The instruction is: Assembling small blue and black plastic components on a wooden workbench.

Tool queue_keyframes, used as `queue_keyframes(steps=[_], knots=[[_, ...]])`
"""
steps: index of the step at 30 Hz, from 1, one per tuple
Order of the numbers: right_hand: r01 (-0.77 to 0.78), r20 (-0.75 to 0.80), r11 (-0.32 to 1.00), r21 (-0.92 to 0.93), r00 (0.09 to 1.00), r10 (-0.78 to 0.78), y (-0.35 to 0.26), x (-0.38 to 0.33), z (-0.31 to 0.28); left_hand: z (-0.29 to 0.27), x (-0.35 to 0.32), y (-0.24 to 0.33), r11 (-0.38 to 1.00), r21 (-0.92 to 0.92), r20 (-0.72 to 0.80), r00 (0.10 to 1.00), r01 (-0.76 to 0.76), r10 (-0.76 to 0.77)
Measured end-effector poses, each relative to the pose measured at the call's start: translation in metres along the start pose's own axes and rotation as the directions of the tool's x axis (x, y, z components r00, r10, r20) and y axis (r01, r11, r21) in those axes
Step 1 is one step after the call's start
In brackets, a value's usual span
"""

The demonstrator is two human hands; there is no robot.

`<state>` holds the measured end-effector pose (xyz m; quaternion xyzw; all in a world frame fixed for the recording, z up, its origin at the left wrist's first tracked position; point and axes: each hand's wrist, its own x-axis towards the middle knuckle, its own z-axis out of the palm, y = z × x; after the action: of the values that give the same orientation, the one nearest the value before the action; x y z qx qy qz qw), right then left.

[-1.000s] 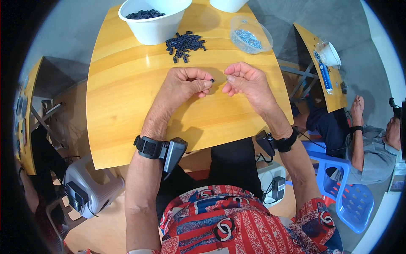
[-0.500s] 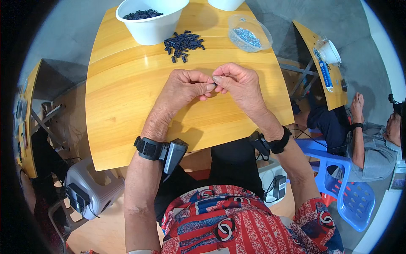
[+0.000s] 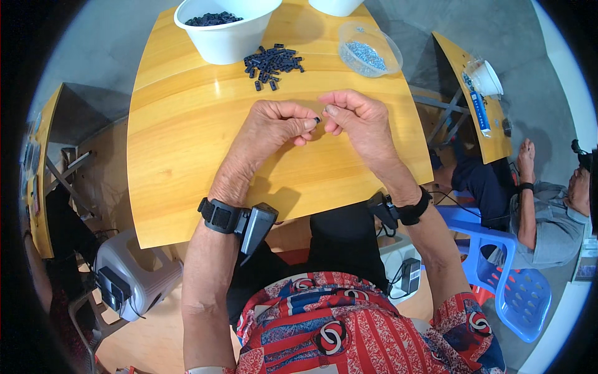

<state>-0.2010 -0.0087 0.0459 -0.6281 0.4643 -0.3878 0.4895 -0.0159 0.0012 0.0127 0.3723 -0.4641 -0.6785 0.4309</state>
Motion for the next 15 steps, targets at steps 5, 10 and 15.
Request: queue_keyframes(steps=[5, 10, 15], knots=[[-0.033, 0.037, 0.999, -0.019, 0.999, 0.034, -0.0053, -0.0039, -0.0067, 0.0018, 0.0, 0.0002, 1.0, 0.019, -0.047, 0.999, -0.002, 0.003], [0.105, 0.088, 0.99, -0.094, 0.991, -0.097, 0.0025, -0.0055, -0.0071, 0.0027, 0.0015, -0.0008, 0.998, 0.064, -0.025, 1.0, -0.012, 0.014], [0.117, 0.09, 0.977, -0.18, 0.991, -0.102, 0.0007, -0.0046, -0.0037, 0.0031, 0.0, -0.001, 0.996, 0.095, -0.029, 1.0, -0.001, 0.003]])
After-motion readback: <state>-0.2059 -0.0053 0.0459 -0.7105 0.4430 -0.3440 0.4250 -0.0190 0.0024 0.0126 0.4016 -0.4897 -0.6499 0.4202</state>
